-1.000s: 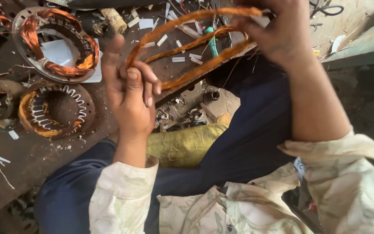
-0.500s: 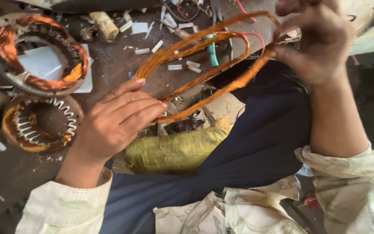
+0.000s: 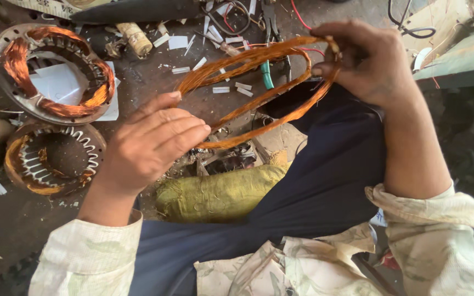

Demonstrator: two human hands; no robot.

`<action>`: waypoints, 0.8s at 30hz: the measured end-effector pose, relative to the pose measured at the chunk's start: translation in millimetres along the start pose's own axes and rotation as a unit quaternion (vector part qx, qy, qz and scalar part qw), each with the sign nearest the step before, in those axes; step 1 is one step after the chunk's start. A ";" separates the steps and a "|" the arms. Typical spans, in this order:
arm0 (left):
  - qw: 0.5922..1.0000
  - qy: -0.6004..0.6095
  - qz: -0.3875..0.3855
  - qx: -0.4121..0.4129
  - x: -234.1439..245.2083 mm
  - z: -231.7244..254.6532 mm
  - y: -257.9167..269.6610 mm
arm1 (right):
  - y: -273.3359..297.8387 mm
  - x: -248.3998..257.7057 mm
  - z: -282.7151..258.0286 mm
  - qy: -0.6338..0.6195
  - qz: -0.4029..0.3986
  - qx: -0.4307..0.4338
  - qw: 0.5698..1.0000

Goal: The person winds copper wire into the slots of a motor stator, then strips the insulation from the wire ends using a knife and pliers. The person continues winding the wire into the stator slots.

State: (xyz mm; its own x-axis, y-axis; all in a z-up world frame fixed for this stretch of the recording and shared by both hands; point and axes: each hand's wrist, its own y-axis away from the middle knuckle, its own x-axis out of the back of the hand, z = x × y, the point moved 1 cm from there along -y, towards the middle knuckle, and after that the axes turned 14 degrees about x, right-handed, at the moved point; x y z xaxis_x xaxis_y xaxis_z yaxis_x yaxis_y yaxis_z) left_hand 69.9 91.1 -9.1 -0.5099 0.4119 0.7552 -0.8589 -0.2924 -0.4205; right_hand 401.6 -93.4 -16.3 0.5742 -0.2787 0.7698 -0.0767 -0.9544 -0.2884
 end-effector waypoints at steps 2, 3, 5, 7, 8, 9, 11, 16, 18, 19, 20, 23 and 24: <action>0.997 -0.066 -0.026 -0.043 2.4 -3.6 1.5 | 2.4 5.8 3.2 0.011 -0.008 0.032 0.999; 0.995 -0.084 -0.035 -0.052 2.7 -5.0 3.0 | 3.6 6.1 3.4 0.016 -0.013 0.046 0.999; 0.991 -0.107 -0.051 -0.057 0.2 -7.8 5.0 | 1.9 3.9 5.4 -0.027 -0.034 -0.010 0.999; 0.989 -0.120 -0.067 -0.048 -6.3 -11.0 6.7 | -0.2 3.1 5.7 -0.078 -0.047 -0.016 0.996; 0.988 -0.130 -0.069 -0.048 -9.0 -13.1 8.2 | -2.6 0.1 5.4 -0.109 -0.050 0.006 0.993; 0.986 -0.141 -0.070 -0.048 -11.9 -15.4 9.6 | -4.2 -0.9 4.0 -0.140 -0.053 0.028 0.988; 0.985 -0.147 -0.074 -0.046 -17.7 -18.9 12.2 | -10.4 -11.3 2.8 -0.104 -0.026 -0.054 0.993; 0.983 -0.157 -0.090 -0.039 -23.5 -21.7 16.6 | -18.4 -33.2 4.5 0.070 -0.026 -0.001 0.997; 0.985 -0.144 -0.090 -0.032 -23.8 -20.7 17.9 | -17.0 -38.5 8.9 0.105 -0.015 0.022 0.994; 0.986 -0.138 -0.089 -0.028 -23.5 -20.8 18.3 | -15.9 -39.4 11.3 0.120 -0.020 0.006 0.993; 0.986 -0.136 -0.089 -0.025 -23.7 -21.3 19.0 | -14.2 -39.3 13.5 0.134 -0.026 -0.009 0.991; 0.988 -0.125 -0.092 -0.003 -26.0 -22.8 20.9 | -10.3 -41.6 17.7 0.165 -0.026 -0.019 0.986; 0.988 -0.121 -0.095 0.011 -26.8 -22.7 21.5 | -9.8 -41.9 18.3 0.173 -0.022 -0.016 0.984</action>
State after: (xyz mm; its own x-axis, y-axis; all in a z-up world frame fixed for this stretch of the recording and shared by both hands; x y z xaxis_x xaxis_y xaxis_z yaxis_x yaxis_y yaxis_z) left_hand 64.0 93.4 -49.8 -0.3109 0.2442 0.9185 -0.9355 -0.2495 -0.2503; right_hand 393.2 -70.5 -56.1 0.2651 -0.2520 0.9307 -0.0867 -0.9676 -0.2373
